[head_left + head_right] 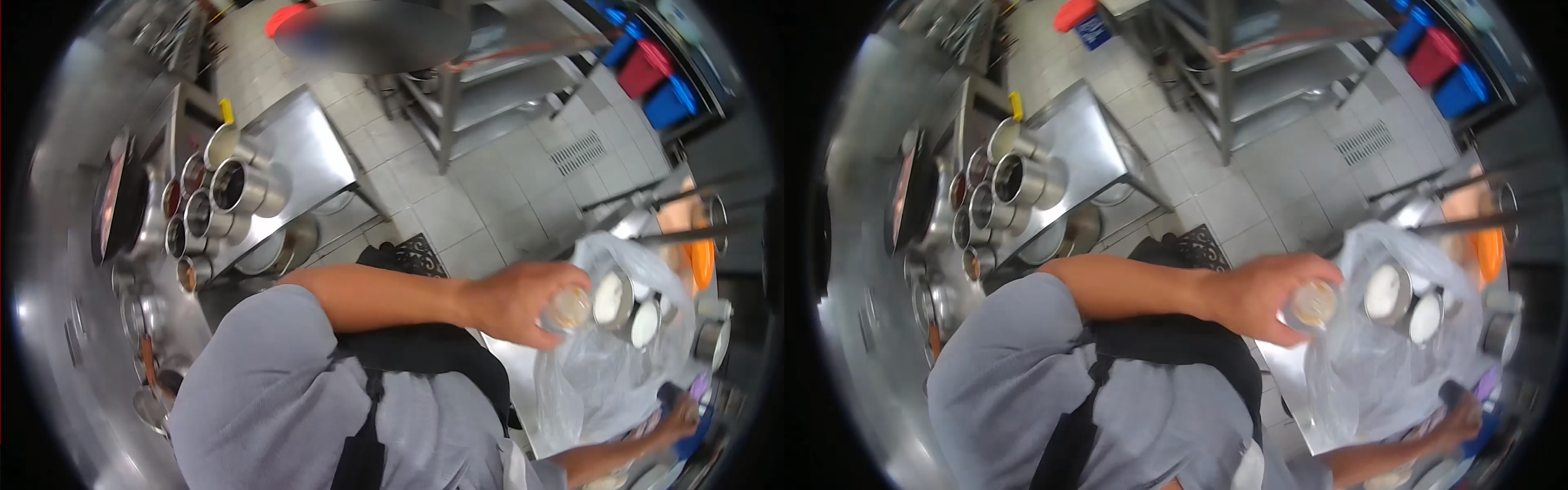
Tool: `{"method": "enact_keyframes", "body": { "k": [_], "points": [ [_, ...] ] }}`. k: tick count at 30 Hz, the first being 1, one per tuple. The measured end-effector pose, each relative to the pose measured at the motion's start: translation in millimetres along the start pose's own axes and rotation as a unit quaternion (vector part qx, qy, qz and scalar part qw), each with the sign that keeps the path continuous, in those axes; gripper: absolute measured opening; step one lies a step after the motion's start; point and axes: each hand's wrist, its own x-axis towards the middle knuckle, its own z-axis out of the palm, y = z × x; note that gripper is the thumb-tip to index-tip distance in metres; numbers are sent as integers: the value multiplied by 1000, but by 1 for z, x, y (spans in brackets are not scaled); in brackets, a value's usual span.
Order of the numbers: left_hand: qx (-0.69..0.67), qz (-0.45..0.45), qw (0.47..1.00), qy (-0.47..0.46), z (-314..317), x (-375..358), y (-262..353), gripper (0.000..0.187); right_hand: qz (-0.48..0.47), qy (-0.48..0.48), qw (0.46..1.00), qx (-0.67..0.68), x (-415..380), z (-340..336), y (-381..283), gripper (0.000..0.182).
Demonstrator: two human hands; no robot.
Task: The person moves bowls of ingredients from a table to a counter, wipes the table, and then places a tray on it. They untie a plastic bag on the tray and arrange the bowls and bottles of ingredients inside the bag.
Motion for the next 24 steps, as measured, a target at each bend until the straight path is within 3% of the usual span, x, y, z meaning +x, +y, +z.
{"method": "enact_keyframes", "body": {
  "k": [2, 3, 4, 5, 7, 8, 10, 11, 13, 15, 17, 19, 20, 22, 24],
  "points": [
    [53, -67, 994, 69, -53, -34, -2, 63, 74, -64, 994, 55, 22, -38, -112, 58],
    [80, -89, 985, 127, -76, -56, -3, 62, 62, -69, 994, 65, -21, -64, -224, 58],
    [107, -111, 971, 184, -99, -79, -6, 61, -42, -99, 977, 182, -49, -78, -317, 26],
    [140, -131, 952, 238, -119, -103, -8, 62, -144, -127, 936, 295, -35, -67, -345, 24],
    [228, -162, 897, 342, -155, -154, -19, 61, -182, -172, 910, 330, -45, -29, -324, 24],
    [281, -171, 861, 389, -172, -177, -26, 61, -208, -209, 888, 352, -55, -9, -317, 58],
    [258, -248, 802, 478, -207, -219, -28, 59, -182, -303, 824, 444, -114, 17, -422, 71],
    [257, -277, 775, 507, -222, -237, -27, 58, -174, -393, 768, 475, -140, 34, -467, 69],
    [247, -308, 747, 536, -246, -272, -33, 58, -334, -424, 762, 358, -196, 50, -560, 56],
    [277, -263, 698, 606, -270, -309, -54, 58, -344, -540, 638, 427, -267, 75, -629, 58],
    [336, -258, 679, 600, -285, -336, -63, 59, -420, -534, 543, 494, -340, 102, -673, 58],
    [255, -279, 677, 631, -290, -356, -74, 60, -459, -555, 496, 485, -394, 105, -711, 60],
    [329, -303, 659, 605, -292, -372, -83, 61, -487, -567, 462, 477, -415, 107, -726, 57],
    [223, -284, 680, 638, -285, -361, -68, 71, -487, -570, 444, 492, -451, 106, -742, 51],
    [294, -314, 675, 600, -280, -368, -69, 81, -494, -606, 421, 460, -469, 105, -749, 49]
  ]
}}
